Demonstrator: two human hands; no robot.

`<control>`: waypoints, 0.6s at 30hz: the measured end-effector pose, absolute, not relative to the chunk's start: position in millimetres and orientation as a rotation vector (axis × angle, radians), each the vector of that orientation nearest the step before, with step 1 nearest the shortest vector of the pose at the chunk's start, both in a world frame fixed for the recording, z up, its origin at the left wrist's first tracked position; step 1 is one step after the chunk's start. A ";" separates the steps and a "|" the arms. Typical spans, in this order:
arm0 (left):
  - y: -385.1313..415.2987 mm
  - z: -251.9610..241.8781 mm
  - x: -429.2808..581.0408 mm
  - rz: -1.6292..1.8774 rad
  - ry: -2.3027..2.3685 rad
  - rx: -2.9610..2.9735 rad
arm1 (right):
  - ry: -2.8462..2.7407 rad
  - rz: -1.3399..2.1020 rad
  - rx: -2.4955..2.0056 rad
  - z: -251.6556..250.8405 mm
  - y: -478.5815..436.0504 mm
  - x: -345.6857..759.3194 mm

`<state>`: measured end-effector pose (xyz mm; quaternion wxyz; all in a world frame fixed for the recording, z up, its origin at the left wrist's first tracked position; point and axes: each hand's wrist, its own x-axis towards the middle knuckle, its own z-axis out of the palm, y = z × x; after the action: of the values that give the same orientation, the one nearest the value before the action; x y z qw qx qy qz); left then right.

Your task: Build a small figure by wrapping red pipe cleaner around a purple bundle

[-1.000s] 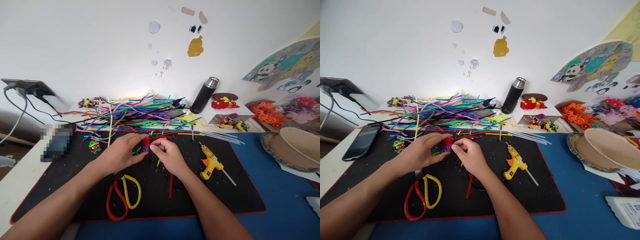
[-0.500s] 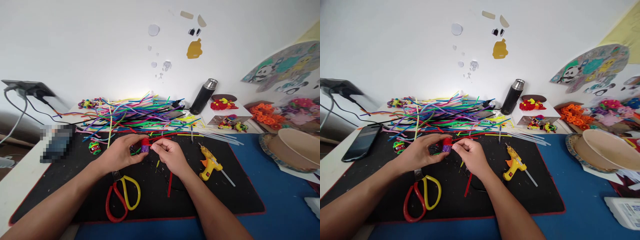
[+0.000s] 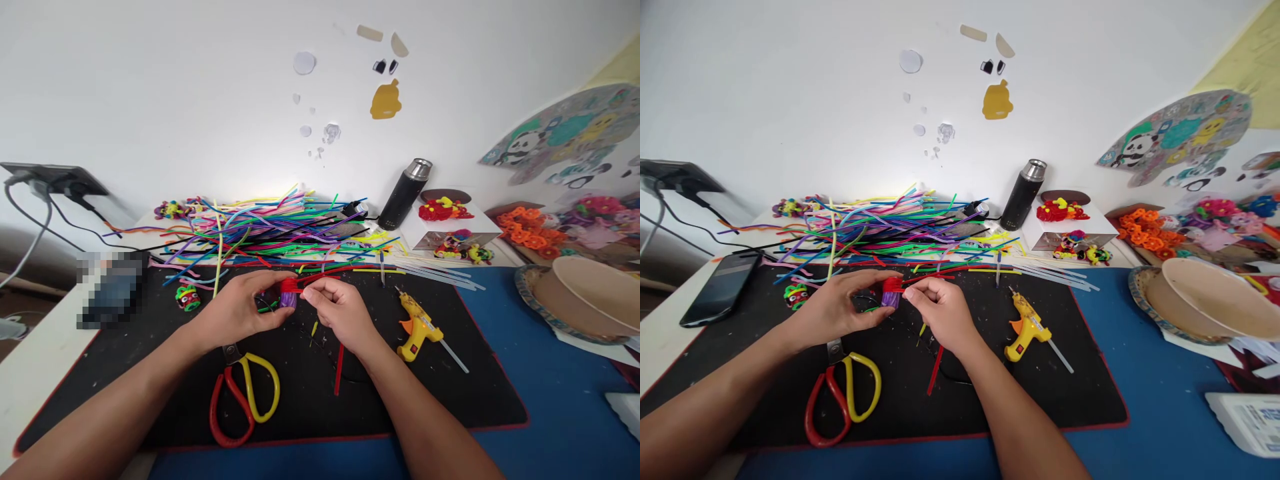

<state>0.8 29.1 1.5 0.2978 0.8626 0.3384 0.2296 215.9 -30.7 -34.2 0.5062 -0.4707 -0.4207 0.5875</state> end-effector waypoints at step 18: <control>18.7 3.4 6.6 0.695 0.912 2.181 | -0.877 1.634 -0.994 -33.7 -31.7 209.7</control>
<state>6.6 18.7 3.4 0.3321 0.8348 0.3492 0.2661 209.7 -31.7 -33.7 0.4958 -0.4101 -0.3620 0.6745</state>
